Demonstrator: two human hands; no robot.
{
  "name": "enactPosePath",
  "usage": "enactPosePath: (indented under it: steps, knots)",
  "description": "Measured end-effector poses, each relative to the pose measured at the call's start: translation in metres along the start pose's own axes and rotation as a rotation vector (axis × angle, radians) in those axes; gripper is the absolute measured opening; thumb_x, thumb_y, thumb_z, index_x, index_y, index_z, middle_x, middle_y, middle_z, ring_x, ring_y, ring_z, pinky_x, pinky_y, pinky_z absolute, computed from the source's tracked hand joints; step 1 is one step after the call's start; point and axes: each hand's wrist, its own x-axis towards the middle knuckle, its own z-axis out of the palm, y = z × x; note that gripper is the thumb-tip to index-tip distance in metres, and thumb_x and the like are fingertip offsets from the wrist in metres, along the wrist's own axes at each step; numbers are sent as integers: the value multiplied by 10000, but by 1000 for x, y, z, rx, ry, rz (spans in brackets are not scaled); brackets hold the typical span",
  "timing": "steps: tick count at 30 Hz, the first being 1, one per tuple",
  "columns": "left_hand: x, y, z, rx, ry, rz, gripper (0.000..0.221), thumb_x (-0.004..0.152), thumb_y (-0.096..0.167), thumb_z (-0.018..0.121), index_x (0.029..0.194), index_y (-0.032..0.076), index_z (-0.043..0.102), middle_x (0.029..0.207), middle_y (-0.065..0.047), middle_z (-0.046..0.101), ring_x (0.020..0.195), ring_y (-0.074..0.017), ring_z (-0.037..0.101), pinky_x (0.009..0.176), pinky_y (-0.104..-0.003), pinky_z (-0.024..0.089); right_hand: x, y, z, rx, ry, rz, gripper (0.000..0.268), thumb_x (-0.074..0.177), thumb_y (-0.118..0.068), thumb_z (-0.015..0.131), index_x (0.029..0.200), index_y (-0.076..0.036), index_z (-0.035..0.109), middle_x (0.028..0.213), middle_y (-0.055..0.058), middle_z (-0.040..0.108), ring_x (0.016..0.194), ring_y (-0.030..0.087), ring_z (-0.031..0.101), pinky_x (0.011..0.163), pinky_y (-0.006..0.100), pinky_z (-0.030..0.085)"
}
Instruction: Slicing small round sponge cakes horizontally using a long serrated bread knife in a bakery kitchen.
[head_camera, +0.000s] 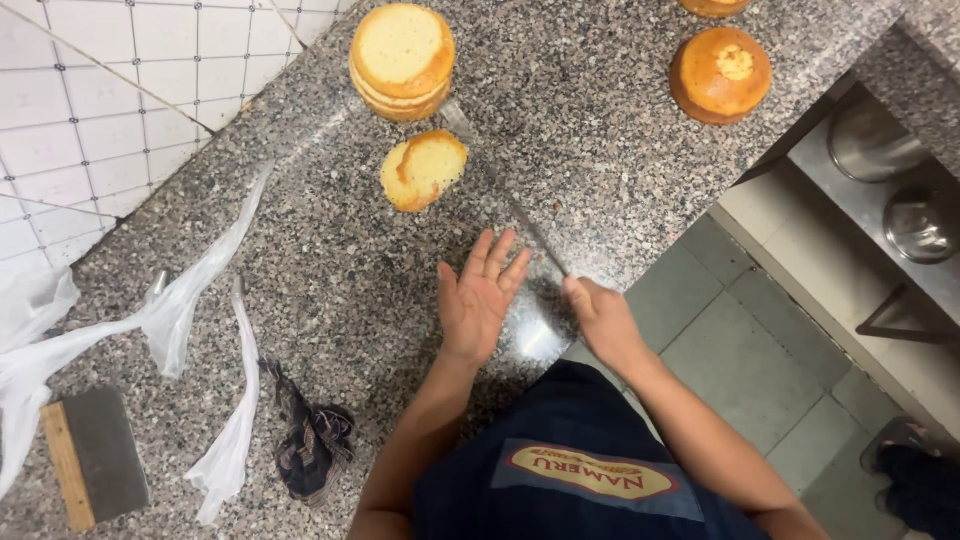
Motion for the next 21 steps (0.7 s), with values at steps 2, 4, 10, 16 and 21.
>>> enactPosePath:
  steps: [2, 4, 10, 16, 21]
  knots:
    - [1, -1, 1, 47, 45, 6, 987, 975, 755, 274, 1637, 34, 148, 1713, -247, 168, 1569, -465, 204, 1293, -521, 148, -11, -8, -2, 25, -37, -11, 536, 1044, -511, 419, 929, -45, 660, 747, 224, 658, 708, 421, 658, 693, 487, 520]
    - [4, 0, 3, -49, 79, -64, 1041, 936, 802, 303, 1622, 29, 184, 1707, -256, 176, 1590, -422, 169, 1286, -495, 136, -17, -19, -1, -134, -70, -163, 506, 1014, -515, 456, 901, -74, 678, 807, 212, 695, 807, 431, 674, 701, 513, 520]
    - [-2, 13, 25, -400, 66, -226, 1167, 878, 865, 378, 1608, -32, 218, 1727, -218, 157, 1610, -328, 123, 1291, -488, 122, -4, 2, -3, -259, 62, -211, 473, 1017, -502, 462, 937, -80, 660, 870, 205, 703, 827, 431, 675, 694, 526, 518]
    - [-2, 11, 16, -406, 45, -175, 1152, 907, 845, 392, 1616, -40, 189, 1724, -252, 135, 1614, -385, 104, 1300, -527, 116, -1, 12, -8, -13, 88, -13, 487, 1064, -476, 460, 942, -57, 675, 786, 220, 676, 750, 398, 675, 692, 473, 525]
    - [6, 10, 12, -360, 72, -87, 1165, 892, 856, 386, 1619, -34, 197, 1723, -244, 144, 1615, -372, 91, 1293, -548, 112, -22, 5, 1, 14, -135, -178, 474, 1047, -475, 462, 918, -63, 659, 739, 190, 665, 688, 376, 670, 670, 460, 529]
